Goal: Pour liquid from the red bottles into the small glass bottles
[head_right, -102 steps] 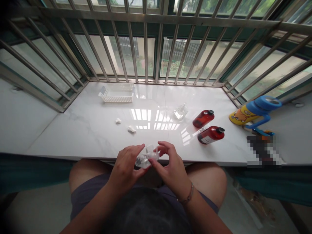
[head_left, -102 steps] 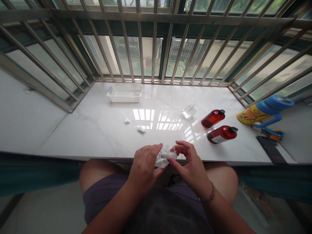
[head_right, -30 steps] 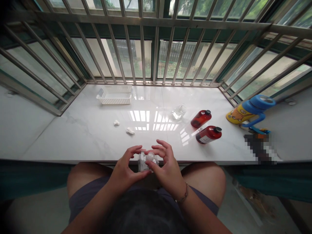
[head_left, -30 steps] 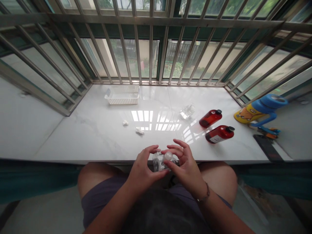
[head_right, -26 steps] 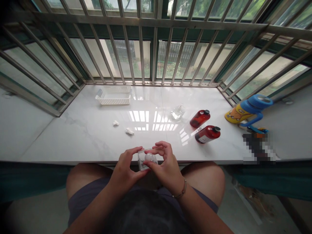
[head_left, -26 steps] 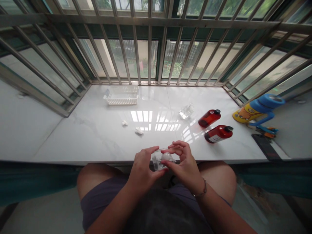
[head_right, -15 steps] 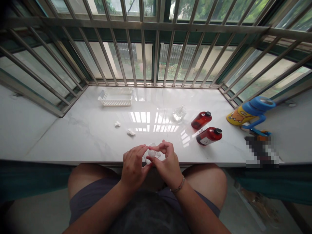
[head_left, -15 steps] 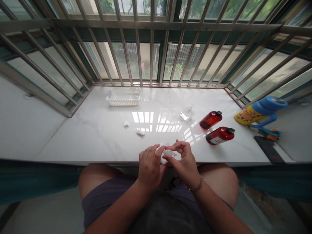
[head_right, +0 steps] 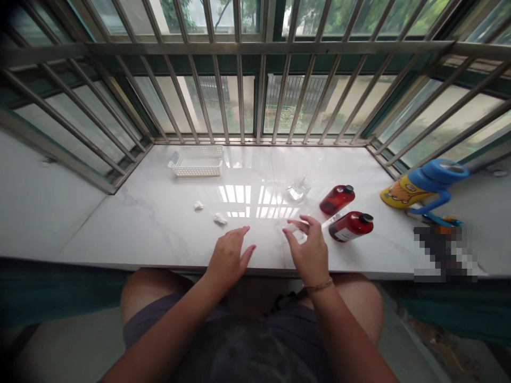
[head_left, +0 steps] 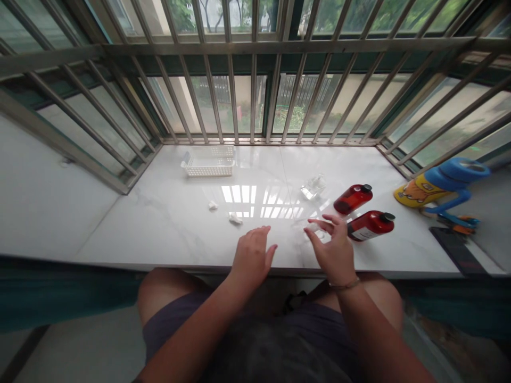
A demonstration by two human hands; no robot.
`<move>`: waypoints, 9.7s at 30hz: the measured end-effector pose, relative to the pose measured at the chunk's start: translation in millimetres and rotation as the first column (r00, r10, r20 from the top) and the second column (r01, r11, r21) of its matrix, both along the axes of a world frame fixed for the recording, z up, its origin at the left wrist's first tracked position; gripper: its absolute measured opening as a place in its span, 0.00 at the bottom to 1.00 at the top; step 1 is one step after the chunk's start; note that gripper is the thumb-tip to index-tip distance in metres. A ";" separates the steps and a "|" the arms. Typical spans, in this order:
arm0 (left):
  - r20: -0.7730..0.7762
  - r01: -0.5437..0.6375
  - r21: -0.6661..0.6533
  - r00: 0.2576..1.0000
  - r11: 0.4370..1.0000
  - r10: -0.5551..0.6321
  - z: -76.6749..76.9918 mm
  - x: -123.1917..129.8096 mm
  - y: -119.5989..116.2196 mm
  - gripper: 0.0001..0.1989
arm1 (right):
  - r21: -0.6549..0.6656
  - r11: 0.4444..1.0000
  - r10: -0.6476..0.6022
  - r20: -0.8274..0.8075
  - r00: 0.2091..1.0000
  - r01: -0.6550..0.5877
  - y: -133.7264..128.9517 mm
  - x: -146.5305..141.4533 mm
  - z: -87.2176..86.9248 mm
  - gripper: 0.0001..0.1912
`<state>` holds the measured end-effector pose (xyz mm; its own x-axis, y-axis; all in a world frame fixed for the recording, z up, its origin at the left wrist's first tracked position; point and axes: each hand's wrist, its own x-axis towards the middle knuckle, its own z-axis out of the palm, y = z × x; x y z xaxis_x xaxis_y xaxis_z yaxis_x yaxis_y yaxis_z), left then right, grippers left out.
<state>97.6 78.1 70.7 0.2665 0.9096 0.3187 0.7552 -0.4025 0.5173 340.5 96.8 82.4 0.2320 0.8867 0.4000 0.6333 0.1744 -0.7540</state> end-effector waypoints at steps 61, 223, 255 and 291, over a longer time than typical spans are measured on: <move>-0.193 -0.325 0.248 0.907 0.913 0.375 -78.1 -157.9 -7.3 0.18 | -0.437 0.897 0.331 0.561 0.759 -0.068 139.9 -18.8 -47.4 0.16; -0.255 -0.333 0.299 0.875 0.894 0.412 -83.1 -156.7 -5.1 0.16 | -0.527 0.774 0.339 -0.123 0.933 -0.351 -51.8 -81.2 -35.8 0.09; -0.247 -0.335 0.297 0.878 0.894 0.411 -84.0 -157.9 -5.1 0.15 | -0.444 0.886 0.333 0.405 0.852 -0.135 29.4 -15.8 -34.4 0.22; -0.237 -0.328 0.294 0.885 0.898 0.401 -81.3 -157.8 -5.1 0.16 | -0.365 0.931 0.211 0.572 0.792 0.016 71.5 -10.1 -51.5 0.14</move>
<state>-60.2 73.0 -10.6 0.0430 0.8654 0.4992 0.9714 -0.1530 0.1815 330.5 168.3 30.8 -0.0460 0.9936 0.1030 0.9644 0.0711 -0.2548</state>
